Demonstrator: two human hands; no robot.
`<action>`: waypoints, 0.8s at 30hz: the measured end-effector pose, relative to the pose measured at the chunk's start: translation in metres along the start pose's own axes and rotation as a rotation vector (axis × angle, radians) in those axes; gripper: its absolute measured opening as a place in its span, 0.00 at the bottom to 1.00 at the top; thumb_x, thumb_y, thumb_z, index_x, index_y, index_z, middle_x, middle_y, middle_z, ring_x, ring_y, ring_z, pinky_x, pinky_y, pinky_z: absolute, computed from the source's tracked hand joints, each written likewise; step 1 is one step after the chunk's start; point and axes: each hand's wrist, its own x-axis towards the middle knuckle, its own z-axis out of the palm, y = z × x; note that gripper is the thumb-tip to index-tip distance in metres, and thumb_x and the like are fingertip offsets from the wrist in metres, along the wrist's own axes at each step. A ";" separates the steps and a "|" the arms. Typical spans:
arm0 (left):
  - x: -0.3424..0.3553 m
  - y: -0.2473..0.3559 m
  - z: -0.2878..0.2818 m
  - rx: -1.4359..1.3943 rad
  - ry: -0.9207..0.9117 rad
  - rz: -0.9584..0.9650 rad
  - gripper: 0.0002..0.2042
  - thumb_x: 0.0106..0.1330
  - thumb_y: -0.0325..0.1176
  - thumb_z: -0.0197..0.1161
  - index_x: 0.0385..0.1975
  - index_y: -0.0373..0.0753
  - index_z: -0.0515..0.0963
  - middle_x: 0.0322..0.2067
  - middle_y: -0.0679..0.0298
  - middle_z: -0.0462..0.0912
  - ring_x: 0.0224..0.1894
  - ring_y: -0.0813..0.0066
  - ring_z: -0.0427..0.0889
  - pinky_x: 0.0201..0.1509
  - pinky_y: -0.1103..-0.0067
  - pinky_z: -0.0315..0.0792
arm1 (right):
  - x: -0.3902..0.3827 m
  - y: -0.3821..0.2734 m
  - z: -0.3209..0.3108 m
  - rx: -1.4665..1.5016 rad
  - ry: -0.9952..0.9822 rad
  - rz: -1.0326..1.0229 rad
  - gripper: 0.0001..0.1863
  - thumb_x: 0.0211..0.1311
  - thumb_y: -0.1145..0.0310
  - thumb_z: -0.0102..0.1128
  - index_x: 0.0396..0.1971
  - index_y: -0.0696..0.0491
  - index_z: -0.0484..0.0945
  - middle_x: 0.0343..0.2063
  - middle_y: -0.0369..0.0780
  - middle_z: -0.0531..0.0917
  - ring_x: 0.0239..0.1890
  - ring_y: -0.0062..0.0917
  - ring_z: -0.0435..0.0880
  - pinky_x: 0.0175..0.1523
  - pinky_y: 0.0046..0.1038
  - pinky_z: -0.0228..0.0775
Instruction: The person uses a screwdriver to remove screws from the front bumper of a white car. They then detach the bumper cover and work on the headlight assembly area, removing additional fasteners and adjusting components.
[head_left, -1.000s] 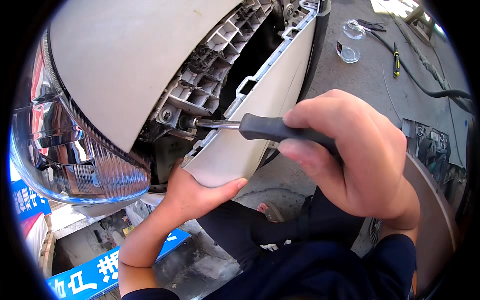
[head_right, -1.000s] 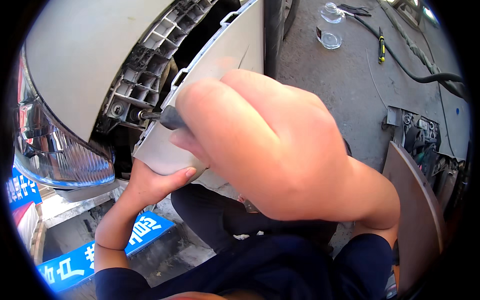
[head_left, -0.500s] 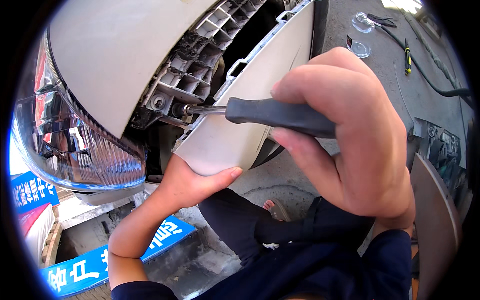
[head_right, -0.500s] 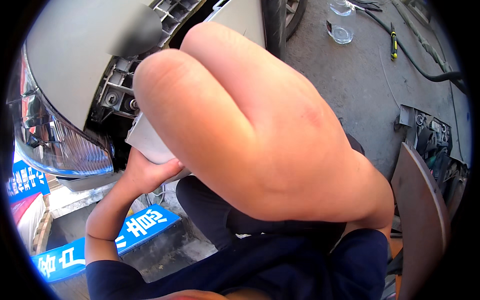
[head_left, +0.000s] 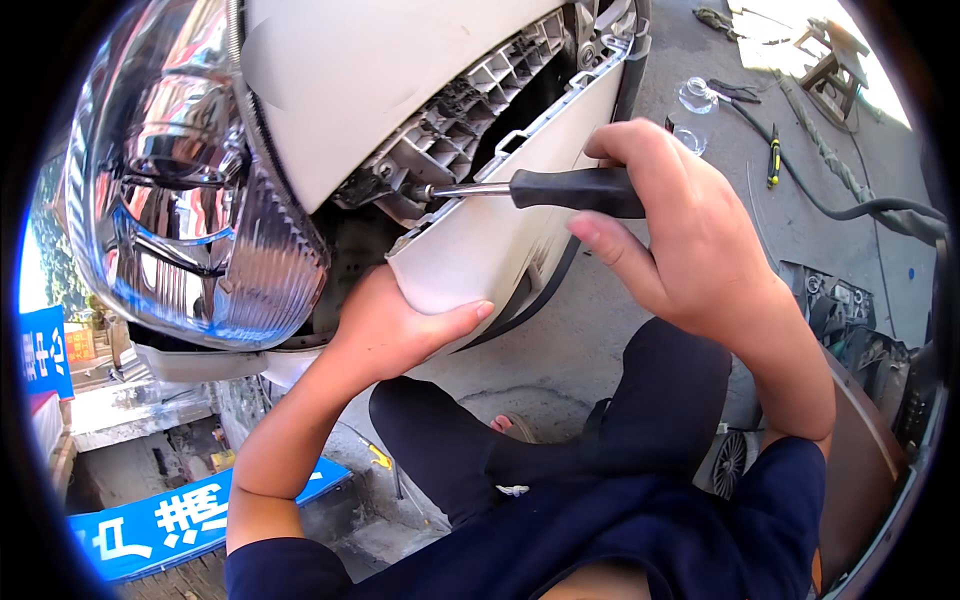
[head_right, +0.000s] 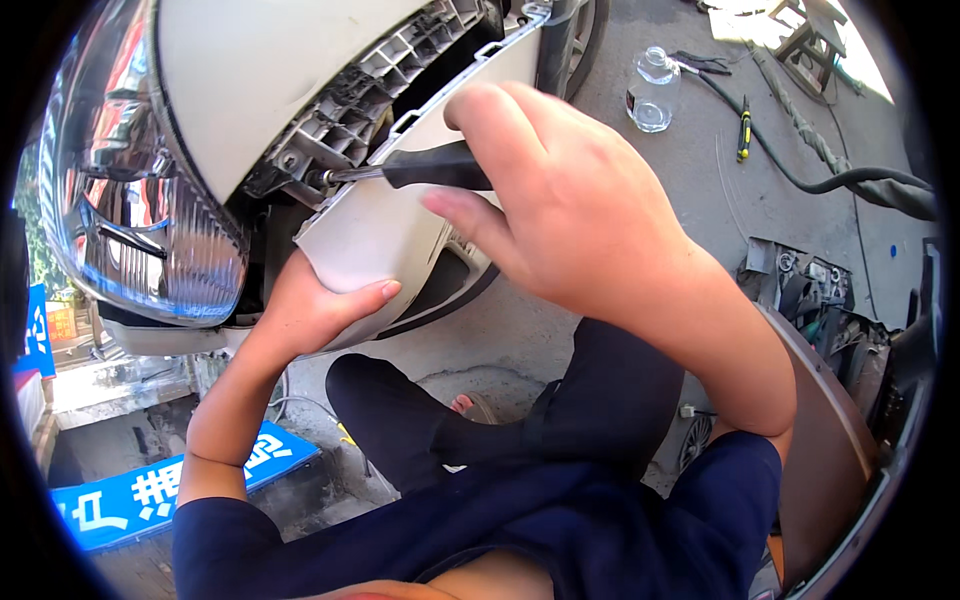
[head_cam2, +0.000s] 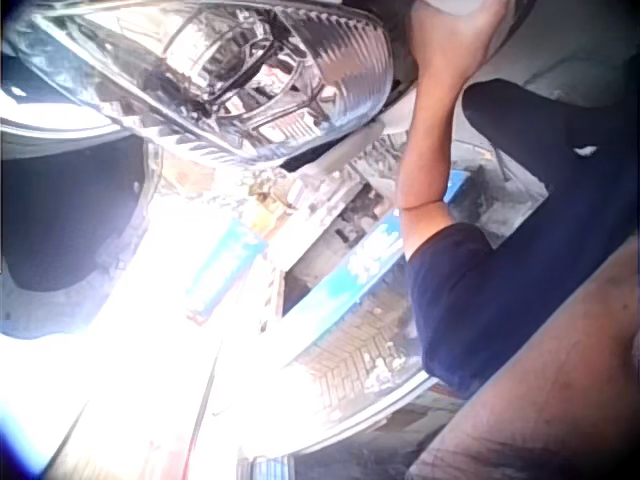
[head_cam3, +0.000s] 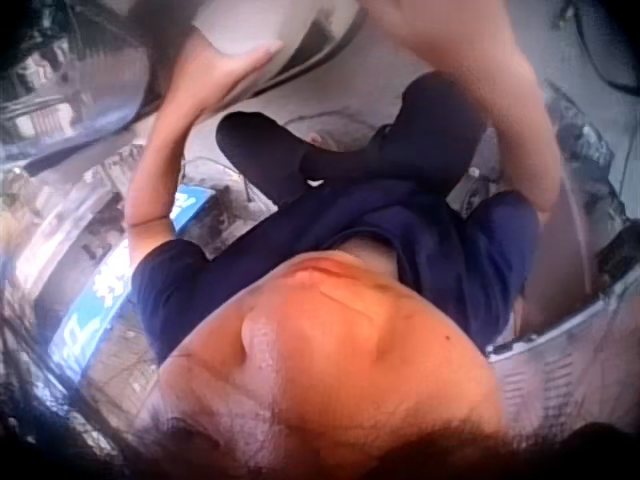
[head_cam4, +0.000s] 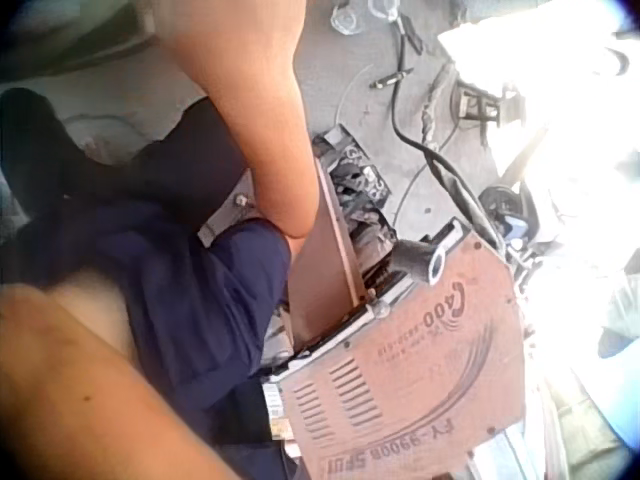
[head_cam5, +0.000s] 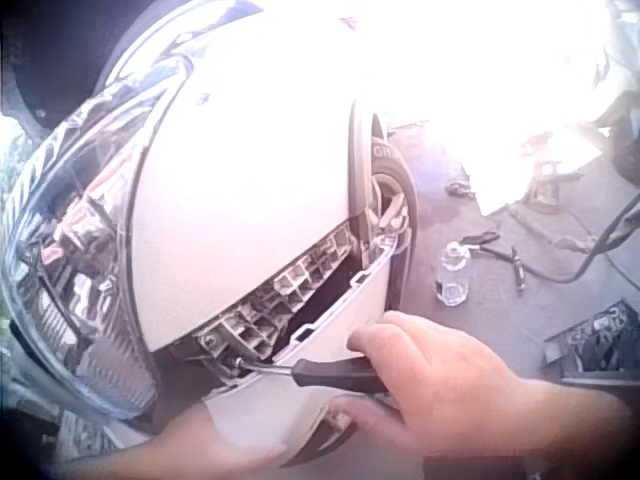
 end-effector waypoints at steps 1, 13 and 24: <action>-0.002 -0.002 -0.001 0.037 0.023 0.005 0.27 0.53 0.53 0.70 0.45 0.36 0.81 0.37 0.55 0.87 0.40 0.62 0.86 0.45 0.73 0.76 | 0.007 0.000 0.000 -0.127 0.045 -0.140 0.11 0.60 0.67 0.65 0.35 0.58 0.74 0.23 0.43 0.76 0.23 0.39 0.77 0.30 0.34 0.70; -0.018 -0.004 -0.004 0.295 0.050 -0.097 0.33 0.49 0.67 0.62 0.37 0.39 0.86 0.33 0.54 0.87 0.38 0.56 0.86 0.41 0.68 0.77 | 0.029 -0.019 -0.009 -0.180 -0.333 0.056 0.15 0.63 0.59 0.64 0.32 0.58 0.76 0.18 0.40 0.74 0.23 0.37 0.77 0.30 0.35 0.70; -0.020 -0.002 -0.002 0.332 0.062 -0.112 0.35 0.48 0.68 0.62 0.35 0.37 0.86 0.33 0.51 0.87 0.38 0.53 0.86 0.42 0.66 0.77 | 0.044 -0.029 -0.018 0.413 -0.685 0.935 0.20 0.69 0.53 0.56 0.34 0.58 0.79 0.15 0.31 0.67 0.19 0.13 0.66 0.24 0.19 0.57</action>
